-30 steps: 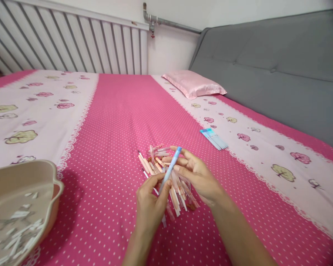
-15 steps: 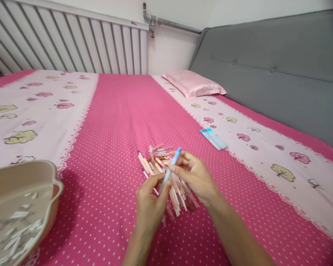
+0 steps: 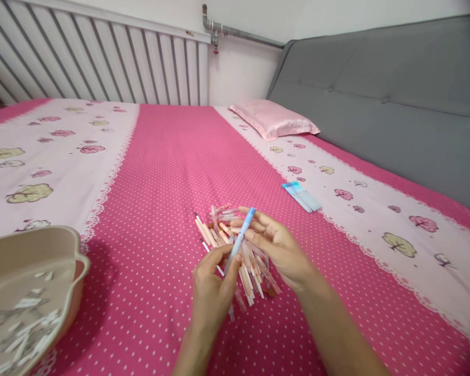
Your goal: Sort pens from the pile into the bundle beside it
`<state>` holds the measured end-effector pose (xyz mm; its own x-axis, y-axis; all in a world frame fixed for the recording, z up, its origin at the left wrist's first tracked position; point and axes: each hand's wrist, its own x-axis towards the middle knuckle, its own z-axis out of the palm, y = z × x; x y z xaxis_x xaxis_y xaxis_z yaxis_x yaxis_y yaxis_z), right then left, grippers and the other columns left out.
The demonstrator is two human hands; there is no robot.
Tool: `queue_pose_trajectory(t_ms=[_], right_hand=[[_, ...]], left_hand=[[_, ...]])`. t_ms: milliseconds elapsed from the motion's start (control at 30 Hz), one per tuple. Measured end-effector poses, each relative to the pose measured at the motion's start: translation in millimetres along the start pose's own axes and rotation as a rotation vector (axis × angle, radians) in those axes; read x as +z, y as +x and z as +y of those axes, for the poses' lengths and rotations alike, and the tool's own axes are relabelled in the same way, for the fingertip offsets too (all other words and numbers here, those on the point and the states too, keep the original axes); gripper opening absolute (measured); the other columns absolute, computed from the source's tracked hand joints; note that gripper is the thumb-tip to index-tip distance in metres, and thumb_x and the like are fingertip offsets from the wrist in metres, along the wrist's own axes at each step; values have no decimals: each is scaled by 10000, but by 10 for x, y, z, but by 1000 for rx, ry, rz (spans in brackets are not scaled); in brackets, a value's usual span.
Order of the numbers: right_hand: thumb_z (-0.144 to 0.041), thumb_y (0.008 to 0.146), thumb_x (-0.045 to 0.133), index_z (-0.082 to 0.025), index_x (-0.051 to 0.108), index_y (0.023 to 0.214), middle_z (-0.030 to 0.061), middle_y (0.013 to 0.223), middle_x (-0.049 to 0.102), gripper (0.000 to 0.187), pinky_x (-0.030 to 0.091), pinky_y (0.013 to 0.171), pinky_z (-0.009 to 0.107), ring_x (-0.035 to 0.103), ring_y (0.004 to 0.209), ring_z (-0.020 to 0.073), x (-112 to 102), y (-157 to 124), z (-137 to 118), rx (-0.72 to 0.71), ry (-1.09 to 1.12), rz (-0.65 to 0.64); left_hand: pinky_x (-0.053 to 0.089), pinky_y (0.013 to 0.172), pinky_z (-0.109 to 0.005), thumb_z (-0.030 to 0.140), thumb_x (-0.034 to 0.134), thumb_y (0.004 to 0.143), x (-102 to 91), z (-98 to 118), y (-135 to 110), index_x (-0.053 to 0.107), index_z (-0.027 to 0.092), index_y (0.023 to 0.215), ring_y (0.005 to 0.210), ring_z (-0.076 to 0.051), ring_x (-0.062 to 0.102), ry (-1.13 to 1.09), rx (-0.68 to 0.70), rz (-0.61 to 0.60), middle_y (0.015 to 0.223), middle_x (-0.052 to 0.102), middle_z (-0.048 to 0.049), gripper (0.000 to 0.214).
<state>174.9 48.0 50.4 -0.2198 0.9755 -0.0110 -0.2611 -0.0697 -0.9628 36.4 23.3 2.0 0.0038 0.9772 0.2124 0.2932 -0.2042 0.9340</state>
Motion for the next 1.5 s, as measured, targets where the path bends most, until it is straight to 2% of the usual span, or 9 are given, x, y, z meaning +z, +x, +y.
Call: queue_pose_trajectory(t_ms=[100,267,567,667,767,933,1067,1200,1500], right_hand=[[-219,799,605,-223,519,1184,66,1101,650,394,435,966,370,580,1080,184,-3,-6,-14,0,9,-16],[-225,731,668,-210,568,1103,58,1018,669,385,484,882,345,615,1002,186,6,11,9,19,-12,63],[-307,671,733,-194,609,948,-24,707,619,324,491,744,312,630,729,152,-12,44,69,-56,-228,197],[-323,665,742,-212,613,958,-12,765,634,340,486,766,321,628,795,167,-3,38,57,-74,-292,215],[-331,649,759,-234,601,1004,19,945,655,401,466,852,355,610,937,194,-4,24,38,-54,-302,190],[-279,760,663,-244,531,1146,61,1171,606,409,452,929,383,576,1070,200,-13,-3,-6,-5,-56,32],[-230,791,620,-221,529,1169,65,1084,654,389,452,940,367,585,1066,187,-7,-10,-23,22,-4,-30],[-248,763,650,-207,570,1108,56,986,679,357,490,868,356,633,955,187,-12,-1,2,8,-44,0],[-248,708,682,-194,616,1012,19,811,648,316,496,734,303,621,839,175,17,8,27,-36,-237,118]], left_hand=[[437,672,-256,317,550,822,3,8,-3,656,172,925,690,-143,567,-6,-1,-1,745,651,-18,207],[438,676,-255,313,554,820,18,1,5,657,177,920,695,-139,565,-10,-3,-5,777,657,-19,198],[433,662,-233,293,573,808,23,26,-11,660,185,900,689,-126,558,32,50,8,764,646,-7,167],[428,652,-225,282,567,814,19,38,-14,658,179,891,680,-121,552,38,73,2,754,641,-5,157],[423,645,-220,273,554,825,18,37,-8,657,168,888,669,-117,542,31,94,-7,747,634,-7,161],[435,687,-237,281,510,856,20,23,0,642,156,999,702,-127,555,-6,93,-43,813,651,-28,232],[445,727,-255,293,488,870,19,16,-3,645,160,1018,742,-141,572,-9,94,-52,912,669,-57,254],[452,724,-267,292,491,865,23,25,5,648,166,1018,756,-156,590,1,95,-52,927,677,-65,253],[444,634,-243,315,575,797,15,29,-13,663,170,819,642,-137,576,79,36,36,702,642,-12,170]])
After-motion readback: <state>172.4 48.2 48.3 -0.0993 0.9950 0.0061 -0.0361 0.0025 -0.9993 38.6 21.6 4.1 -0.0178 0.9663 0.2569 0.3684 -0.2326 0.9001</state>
